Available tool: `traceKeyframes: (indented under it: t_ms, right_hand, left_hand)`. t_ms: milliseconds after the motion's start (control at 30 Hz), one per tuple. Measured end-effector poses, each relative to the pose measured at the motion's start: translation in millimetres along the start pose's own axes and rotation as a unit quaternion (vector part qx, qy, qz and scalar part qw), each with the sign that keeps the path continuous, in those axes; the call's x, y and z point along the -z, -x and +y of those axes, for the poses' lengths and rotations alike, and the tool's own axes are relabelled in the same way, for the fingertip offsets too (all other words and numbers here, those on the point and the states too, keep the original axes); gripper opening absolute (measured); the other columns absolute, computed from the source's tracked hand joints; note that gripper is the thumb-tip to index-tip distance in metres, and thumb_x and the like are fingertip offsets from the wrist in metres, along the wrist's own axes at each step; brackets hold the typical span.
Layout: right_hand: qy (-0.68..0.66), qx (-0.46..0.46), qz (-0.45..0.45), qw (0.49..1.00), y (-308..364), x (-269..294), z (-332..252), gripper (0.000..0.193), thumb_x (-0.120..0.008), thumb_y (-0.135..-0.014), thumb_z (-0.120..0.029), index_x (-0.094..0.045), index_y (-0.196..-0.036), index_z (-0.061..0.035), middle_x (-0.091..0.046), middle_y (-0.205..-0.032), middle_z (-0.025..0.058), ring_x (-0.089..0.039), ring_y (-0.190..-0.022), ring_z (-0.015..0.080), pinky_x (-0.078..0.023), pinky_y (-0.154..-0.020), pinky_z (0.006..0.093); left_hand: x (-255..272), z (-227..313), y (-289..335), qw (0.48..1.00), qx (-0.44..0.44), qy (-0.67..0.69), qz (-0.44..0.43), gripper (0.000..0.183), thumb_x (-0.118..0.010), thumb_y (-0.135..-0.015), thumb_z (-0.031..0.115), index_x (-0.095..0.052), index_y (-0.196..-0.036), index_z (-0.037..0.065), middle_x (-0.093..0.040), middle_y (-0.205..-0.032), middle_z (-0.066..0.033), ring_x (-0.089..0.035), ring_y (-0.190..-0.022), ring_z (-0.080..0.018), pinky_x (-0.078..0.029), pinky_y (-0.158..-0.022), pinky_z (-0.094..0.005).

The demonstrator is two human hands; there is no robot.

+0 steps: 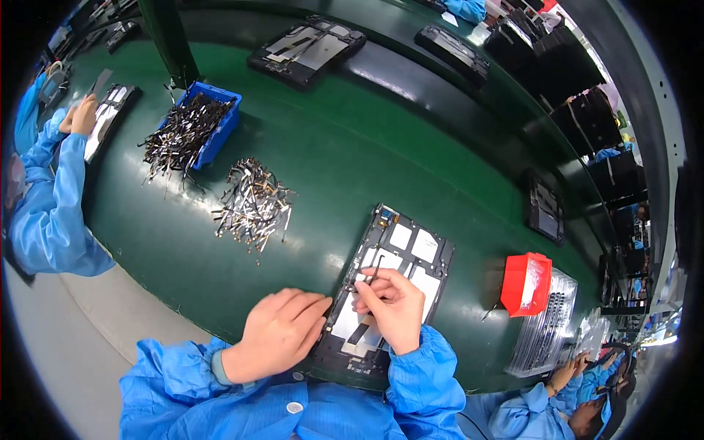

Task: The person assembles tablet devices by taking tablet chassis from a conveyor belt, peeling and attaching flexible ribbon cables onto them by hand, and sending the assembled units down the conveyor.

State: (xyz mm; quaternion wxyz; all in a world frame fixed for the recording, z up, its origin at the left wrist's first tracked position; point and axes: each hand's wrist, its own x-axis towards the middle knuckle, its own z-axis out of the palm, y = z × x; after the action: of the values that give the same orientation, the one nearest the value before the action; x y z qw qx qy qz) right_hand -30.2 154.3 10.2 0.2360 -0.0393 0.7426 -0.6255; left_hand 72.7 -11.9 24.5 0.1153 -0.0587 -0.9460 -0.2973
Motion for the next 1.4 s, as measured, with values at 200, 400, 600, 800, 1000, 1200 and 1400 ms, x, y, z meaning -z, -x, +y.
traceKeyframes:
  t_ms: [200, 400, 600, 800, 1000, 1200, 1400]
  right_hand:
    - [0.028, 0.007, 0.014, 0.999, 2, -5, -5, 0.024, -0.066, -0.085, 0.004, -0.062, -0.108, 0.0047, -0.064, -0.07, 0.0071, -0.065, -0.061, 0.0124, -0.055, -0.053, 0.0236]
    - [0.033, 0.0, 0.032, 0.999, 3, -6, -5, 0.025, -0.069, -0.084, 0.0, -0.065, -0.109, 0.0014, -0.063, -0.068, 0.0056, -0.065, -0.058, 0.0107, -0.052, -0.051, 0.0228]
    - [0.012, -0.014, 0.035, 0.999, 2, -8, -3, 0.025, -0.069, -0.083, 0.002, -0.065, -0.108, 0.0022, -0.062, -0.069, 0.005, -0.063, -0.057, 0.0094, -0.052, -0.05, 0.022]
    - [0.035, -0.001, 0.035, 0.999, 2, -8, -3, 0.025, -0.069, -0.083, 0.004, -0.065, -0.107, 0.0033, -0.062, -0.073, 0.0062, -0.062, -0.057, 0.0093, -0.051, -0.05, 0.022]
    - [0.043, 0.005, 0.025, 0.999, 2, -7, -4, 0.025, -0.068, -0.083, 0.004, -0.064, -0.108, 0.0036, -0.061, -0.073, 0.0059, -0.062, -0.058, 0.0093, -0.051, -0.05, 0.0218]
    - [0.047, -0.004, 0.018, 0.999, 1, -8, -5, 0.026, -0.067, -0.083, 0.006, -0.064, -0.109, 0.0031, -0.06, -0.07, 0.003, -0.061, -0.059, 0.0081, -0.051, -0.051, 0.0208]
    - [0.063, 0.056, 0.0, 0.996, -2, -1, -1, 0.023, -0.066, -0.084, 0.007, -0.063, -0.107, 0.0055, -0.058, -0.079, 0.0053, -0.062, -0.061, 0.0094, -0.05, -0.051, 0.0211]
  left_hand:
    - [1, -15, -20, 0.993, -0.081, -0.084, 0.013, 0.035, -0.067, -0.072, 0.014, -0.065, -0.106, 0.008, -0.063, -0.101, -0.0037, -0.059, -0.093, -0.0191, -0.047, -0.071, -0.0297]
    - [-4, -21, -24, 0.985, -0.133, -0.102, -0.031, 0.035, -0.064, -0.073, 0.017, -0.065, -0.106, 0.008, -0.062, -0.098, -0.0022, -0.059, -0.09, -0.0165, -0.045, -0.067, -0.027]
    - [-6, -27, -25, 0.975, -0.166, -0.147, -0.019, 0.034, -0.06, -0.074, 0.017, -0.065, -0.106, 0.008, -0.062, -0.095, -0.0024, -0.059, -0.086, -0.0156, -0.044, -0.063, -0.0259]
    - [-8, -33, -31, 0.961, -0.204, -0.186, -0.029, 0.031, -0.059, -0.075, 0.018, -0.065, -0.104, 0.011, -0.059, -0.089, -0.0007, -0.057, -0.079, -0.013, -0.041, -0.058, -0.0234]
    - [-7, -32, -33, 0.959, -0.208, -0.181, -0.07, 0.032, -0.059, -0.073, 0.017, -0.065, -0.104, 0.011, -0.056, -0.078, 0.0007, -0.055, -0.068, -0.0113, -0.038, -0.053, -0.0219]
    - [-15, -17, -22, 0.969, -0.231, -0.086, 0.011, 0.024, -0.06, -0.072, 0.014, -0.067, -0.091, 0.002, -0.06, -0.084, -0.0059, -0.061, -0.08, -0.0183, -0.054, -0.078, -0.0282]
    - [-38, -11, -27, 0.969, -0.236, -0.07, 0.004, 0.016, -0.057, -0.077, 0.015, -0.062, -0.088, 0.003, -0.058, -0.09, -0.0079, -0.059, -0.093, -0.0208, -0.052, -0.094, -0.0342]
